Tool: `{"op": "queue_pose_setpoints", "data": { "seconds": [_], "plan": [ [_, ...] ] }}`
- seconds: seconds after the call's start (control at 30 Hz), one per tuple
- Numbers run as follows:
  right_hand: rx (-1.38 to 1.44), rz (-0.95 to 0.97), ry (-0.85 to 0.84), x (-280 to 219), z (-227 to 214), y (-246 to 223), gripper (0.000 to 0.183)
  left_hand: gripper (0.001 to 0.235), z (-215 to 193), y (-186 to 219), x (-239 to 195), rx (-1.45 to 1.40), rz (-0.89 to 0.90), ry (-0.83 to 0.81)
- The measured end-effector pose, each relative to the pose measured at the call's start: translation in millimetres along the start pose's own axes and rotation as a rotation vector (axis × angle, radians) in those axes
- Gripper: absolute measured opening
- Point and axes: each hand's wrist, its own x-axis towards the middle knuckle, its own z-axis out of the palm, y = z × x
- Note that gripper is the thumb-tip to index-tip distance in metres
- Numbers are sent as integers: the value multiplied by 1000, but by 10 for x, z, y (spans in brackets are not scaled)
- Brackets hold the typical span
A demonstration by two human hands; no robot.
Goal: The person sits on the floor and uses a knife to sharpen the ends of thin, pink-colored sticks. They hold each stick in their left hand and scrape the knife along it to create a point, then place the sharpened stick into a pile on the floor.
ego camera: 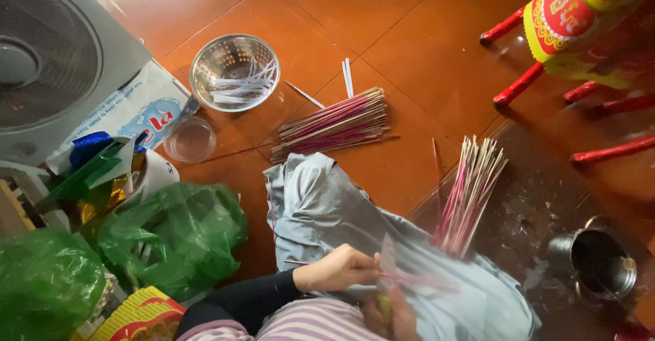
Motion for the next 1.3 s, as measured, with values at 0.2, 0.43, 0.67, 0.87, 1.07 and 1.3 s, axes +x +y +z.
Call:
{"op": "queue_pose_setpoints", "data": {
  "seconds": [0.2, 0.43, 0.67, 0.87, 1.07, 1.3],
  "plan": [
    [-206, -111, 252, -2, 306, -300, 68, 27, -230, -10, 82, 28, -38, -145],
    [-5, -87, 33, 111, 568, -153, 64, 34, -104, -7, 134, -22, -12, -55],
    [-172, -96, 241, 52, 689, -405, 68, 31, -240, 79, 214, 13, -157, -183],
    [-94, -168, 127, 53, 728, -374, 69, 35, -141, 125, 211, 39, -138, -115],
    [-50, -174, 102, 42, 669, -363, 68, 33, -101, 102, 228, 17, -125, -87],
    [-19, -115, 139, 48, 589, -338, 65, 32, -86, 112, 231, 0, -134, -63]
  ]
}}
